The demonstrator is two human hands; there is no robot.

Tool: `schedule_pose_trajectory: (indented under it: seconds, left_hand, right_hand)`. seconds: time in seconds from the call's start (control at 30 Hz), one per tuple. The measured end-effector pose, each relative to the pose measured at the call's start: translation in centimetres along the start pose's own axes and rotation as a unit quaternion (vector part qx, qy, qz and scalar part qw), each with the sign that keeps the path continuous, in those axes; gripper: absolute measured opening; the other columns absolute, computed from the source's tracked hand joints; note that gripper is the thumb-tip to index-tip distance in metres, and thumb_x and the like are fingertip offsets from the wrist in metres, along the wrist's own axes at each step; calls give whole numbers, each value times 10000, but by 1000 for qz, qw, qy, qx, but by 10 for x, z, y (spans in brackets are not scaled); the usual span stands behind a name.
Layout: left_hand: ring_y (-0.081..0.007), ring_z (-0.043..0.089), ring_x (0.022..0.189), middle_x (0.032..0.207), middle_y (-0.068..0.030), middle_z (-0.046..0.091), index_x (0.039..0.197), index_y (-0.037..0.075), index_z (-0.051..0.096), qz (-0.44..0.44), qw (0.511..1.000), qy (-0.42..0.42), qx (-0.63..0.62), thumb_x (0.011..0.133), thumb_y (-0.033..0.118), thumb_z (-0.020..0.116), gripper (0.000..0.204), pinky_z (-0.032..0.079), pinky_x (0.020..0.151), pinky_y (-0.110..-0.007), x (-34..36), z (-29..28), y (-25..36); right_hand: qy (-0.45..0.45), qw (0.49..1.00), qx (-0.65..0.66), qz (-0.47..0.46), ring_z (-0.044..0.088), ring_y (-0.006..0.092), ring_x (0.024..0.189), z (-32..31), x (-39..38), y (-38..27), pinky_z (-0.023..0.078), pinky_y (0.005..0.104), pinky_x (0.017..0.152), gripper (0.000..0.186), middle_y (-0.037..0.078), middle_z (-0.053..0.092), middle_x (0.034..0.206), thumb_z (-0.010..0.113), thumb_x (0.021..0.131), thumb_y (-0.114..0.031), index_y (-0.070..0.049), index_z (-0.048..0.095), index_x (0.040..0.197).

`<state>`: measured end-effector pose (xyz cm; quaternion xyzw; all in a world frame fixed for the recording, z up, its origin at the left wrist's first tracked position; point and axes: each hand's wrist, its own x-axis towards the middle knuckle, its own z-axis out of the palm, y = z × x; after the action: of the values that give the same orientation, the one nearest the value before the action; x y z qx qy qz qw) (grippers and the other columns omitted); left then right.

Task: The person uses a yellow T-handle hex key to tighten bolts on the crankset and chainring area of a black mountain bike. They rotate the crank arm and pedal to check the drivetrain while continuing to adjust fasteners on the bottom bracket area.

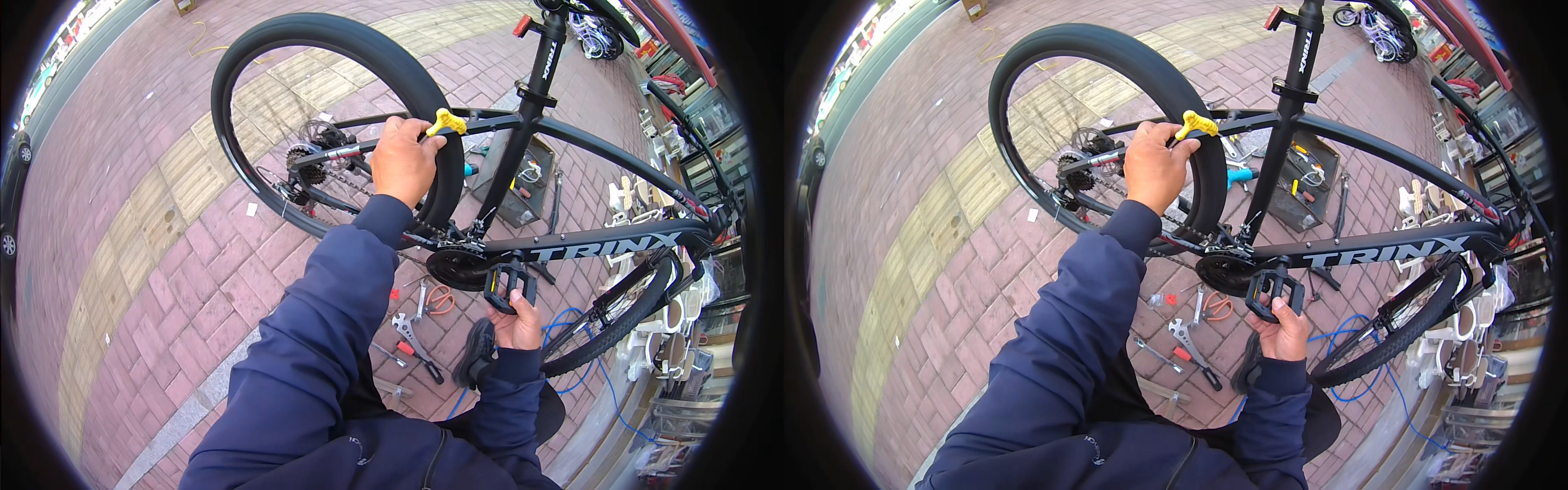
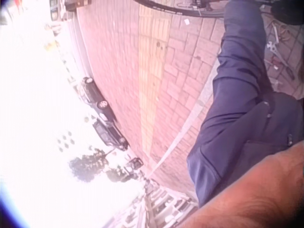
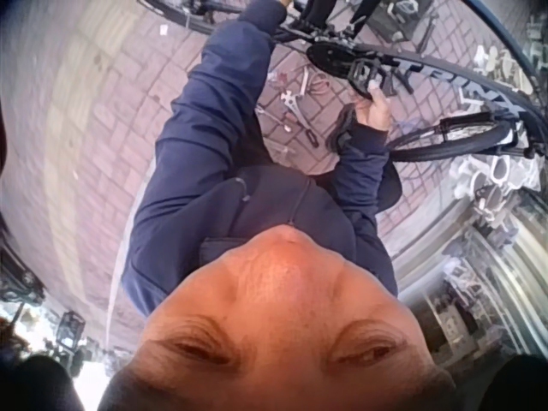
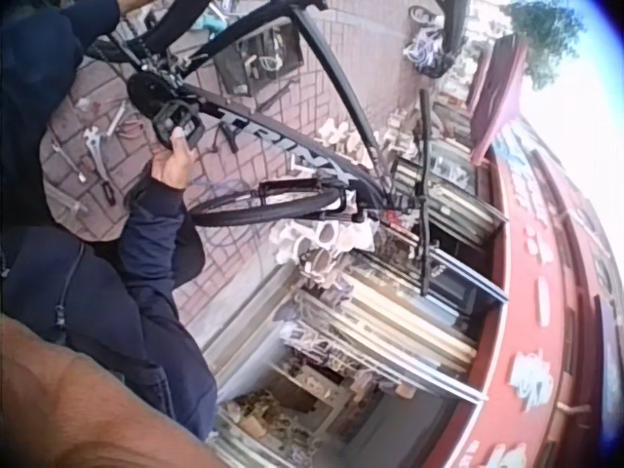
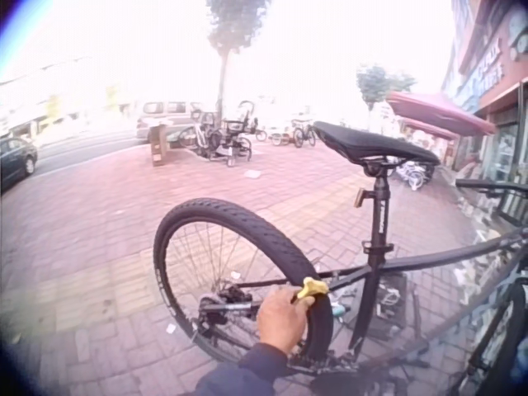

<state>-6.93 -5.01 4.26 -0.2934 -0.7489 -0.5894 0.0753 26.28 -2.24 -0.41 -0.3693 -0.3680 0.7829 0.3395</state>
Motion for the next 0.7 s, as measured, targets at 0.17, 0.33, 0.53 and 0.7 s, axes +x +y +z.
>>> schedule_pose_trajectory:
  seconds: [0.17,0.33,0.53,0.7]
  left_hand:
    - [-318,668,854,960,-136,660,1015,41,748,17,1000,-4,11,818,199,838,268,526,758,-404,1,-1,-2]
    - [-322,677,895,1016,-104,645,1044,93,742,-1,1000,-12,15,856,234,811,245,538,775,-430,0,1,-1]
    - [-319,680,884,1016,-102,643,1039,99,738,8,1000,-2,16,851,230,815,242,535,768,-428,-1,3,-2]
    - [-313,671,877,977,-134,667,1039,35,748,9,1000,10,-2,827,191,836,278,532,778,-399,-1,6,-2]
  right_hand:
    - [68,997,-40,-2,753,261,850,-17,-4,-13,653,387,675,135,180,733,1032,688,914,-85,-59,609,1021]
    - [162,976,-141,-17,743,229,796,-42,-4,-17,626,359,634,169,181,729,1028,670,895,-40,-79,563,1021]
    - [222,958,-169,-62,731,212,760,-36,-6,-12,613,342,597,285,165,725,1011,658,925,-74,-40,532,1179]
    - [217,957,-168,-95,727,240,857,0,-13,-8,619,341,669,538,150,695,1055,640,948,-87,-32,435,1443]
